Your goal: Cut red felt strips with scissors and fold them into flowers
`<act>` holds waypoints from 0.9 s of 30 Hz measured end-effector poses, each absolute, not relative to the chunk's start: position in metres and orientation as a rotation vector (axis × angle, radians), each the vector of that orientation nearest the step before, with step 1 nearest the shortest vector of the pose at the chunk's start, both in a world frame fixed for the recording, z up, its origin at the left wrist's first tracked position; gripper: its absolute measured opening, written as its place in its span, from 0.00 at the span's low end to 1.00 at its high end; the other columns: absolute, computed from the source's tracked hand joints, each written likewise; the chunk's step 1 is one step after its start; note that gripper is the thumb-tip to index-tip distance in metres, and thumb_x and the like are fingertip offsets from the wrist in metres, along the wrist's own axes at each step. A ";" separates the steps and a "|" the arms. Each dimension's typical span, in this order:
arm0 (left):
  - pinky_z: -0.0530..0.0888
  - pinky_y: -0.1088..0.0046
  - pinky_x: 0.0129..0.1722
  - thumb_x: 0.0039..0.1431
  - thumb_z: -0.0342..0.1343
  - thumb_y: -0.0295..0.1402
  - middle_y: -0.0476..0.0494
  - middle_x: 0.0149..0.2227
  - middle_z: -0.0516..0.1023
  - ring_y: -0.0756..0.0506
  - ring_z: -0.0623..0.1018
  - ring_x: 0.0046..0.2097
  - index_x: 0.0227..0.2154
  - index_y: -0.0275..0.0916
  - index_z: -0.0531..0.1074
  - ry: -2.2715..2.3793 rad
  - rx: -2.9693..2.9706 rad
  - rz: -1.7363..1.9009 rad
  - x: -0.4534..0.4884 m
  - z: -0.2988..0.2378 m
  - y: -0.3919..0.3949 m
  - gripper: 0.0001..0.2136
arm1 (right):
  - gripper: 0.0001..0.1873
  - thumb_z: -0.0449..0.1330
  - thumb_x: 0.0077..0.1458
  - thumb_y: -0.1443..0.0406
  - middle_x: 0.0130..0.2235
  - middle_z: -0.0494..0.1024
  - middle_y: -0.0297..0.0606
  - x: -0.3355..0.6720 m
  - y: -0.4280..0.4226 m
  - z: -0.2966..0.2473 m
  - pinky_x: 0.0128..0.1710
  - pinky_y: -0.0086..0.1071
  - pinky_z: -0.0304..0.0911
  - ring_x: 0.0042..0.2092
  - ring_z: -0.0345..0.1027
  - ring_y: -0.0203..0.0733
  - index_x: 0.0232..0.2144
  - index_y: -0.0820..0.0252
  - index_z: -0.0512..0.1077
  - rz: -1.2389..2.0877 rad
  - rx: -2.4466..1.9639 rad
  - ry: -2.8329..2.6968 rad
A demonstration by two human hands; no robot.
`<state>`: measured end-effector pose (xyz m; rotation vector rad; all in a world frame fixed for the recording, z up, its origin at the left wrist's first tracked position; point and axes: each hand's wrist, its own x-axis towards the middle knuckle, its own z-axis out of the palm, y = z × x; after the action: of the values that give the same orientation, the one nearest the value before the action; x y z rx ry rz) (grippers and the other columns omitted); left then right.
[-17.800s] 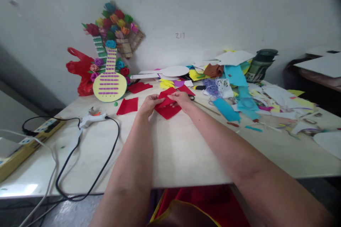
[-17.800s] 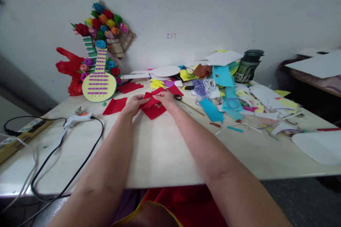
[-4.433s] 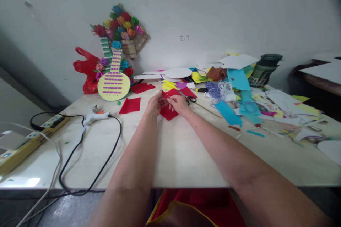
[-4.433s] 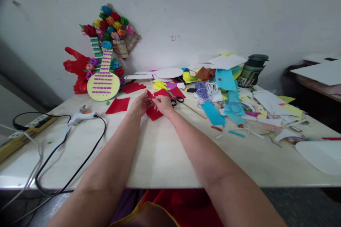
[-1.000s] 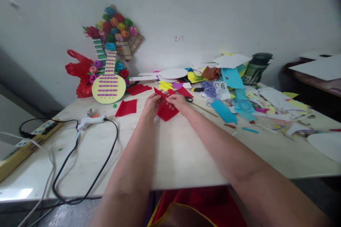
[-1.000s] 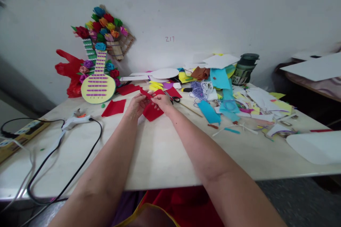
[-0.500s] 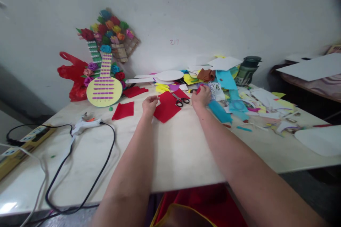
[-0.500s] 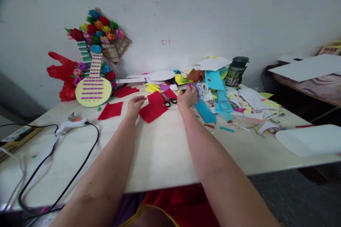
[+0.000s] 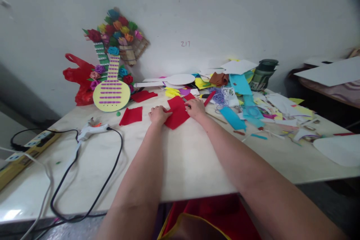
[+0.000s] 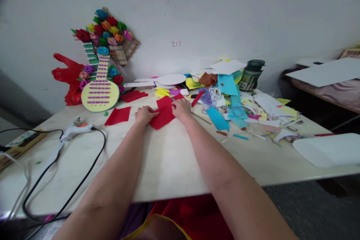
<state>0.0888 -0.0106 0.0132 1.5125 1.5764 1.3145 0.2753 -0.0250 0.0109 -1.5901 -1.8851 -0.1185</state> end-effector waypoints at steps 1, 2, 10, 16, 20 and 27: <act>0.62 0.66 0.41 0.23 0.69 0.31 0.45 0.21 0.66 0.36 0.66 0.46 0.12 0.40 0.64 1.569 1.507 1.285 0.088 0.015 -0.012 0.16 | 0.13 0.55 0.48 0.67 0.41 0.76 0.38 0.275 -0.025 0.011 0.48 0.41 0.50 0.47 0.61 0.47 0.36 0.57 0.74 -0.100 -1.598 -1.879; 0.63 0.68 0.38 0.24 0.68 0.32 0.47 0.19 0.65 0.38 0.69 0.41 0.14 0.40 0.65 1.540 1.497 1.258 0.088 0.016 -0.014 0.15 | 0.13 0.55 0.49 0.66 0.41 0.76 0.39 0.274 -0.024 0.011 0.48 0.41 0.51 0.47 0.61 0.47 0.37 0.57 0.74 -0.072 -1.608 -1.861; 0.68 0.74 0.25 0.29 0.67 0.35 0.51 0.22 0.71 0.49 0.72 0.25 0.22 0.38 0.64 0.910 1.216 1.331 0.090 0.020 -0.025 0.18 | 0.15 0.55 0.49 0.55 0.32 0.75 0.36 0.277 -0.015 0.010 0.39 0.35 0.58 0.37 0.67 0.41 0.34 0.54 0.74 0.483 -1.417 -1.546; 0.71 0.72 0.27 0.34 0.66 0.38 0.47 0.23 0.74 0.47 0.75 0.27 0.26 0.37 0.69 0.877 1.059 1.339 0.087 0.026 -0.025 0.16 | 0.09 0.61 0.39 0.59 0.18 0.67 0.28 0.271 -0.009 0.003 0.27 0.28 0.55 0.24 0.59 0.33 0.18 0.59 0.70 0.652 -1.262 -1.381; 0.74 0.67 0.35 0.40 0.63 0.40 0.42 0.28 0.77 0.42 0.77 0.35 0.30 0.35 0.72 0.771 0.887 1.292 0.086 0.027 -0.025 0.15 | 0.10 0.60 0.39 0.59 0.17 0.64 0.26 0.261 -0.015 0.010 0.26 0.27 0.54 0.22 0.56 0.32 0.18 0.60 0.69 0.693 -1.234 -1.169; 0.74 0.63 0.38 0.37 0.65 0.32 0.38 0.28 0.77 0.40 0.77 0.35 0.32 0.31 0.72 0.795 0.988 1.318 0.092 0.019 -0.023 0.16 | 0.12 0.55 0.45 0.56 0.20 0.66 0.30 0.260 -0.015 0.011 0.25 0.28 0.55 0.25 0.58 0.35 0.20 0.59 0.68 0.764 -1.172 -1.113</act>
<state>0.0915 -0.0234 0.0192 0.9880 0.7946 1.3178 0.2604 -0.0151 0.0113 -1.1716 -1.1125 0.7635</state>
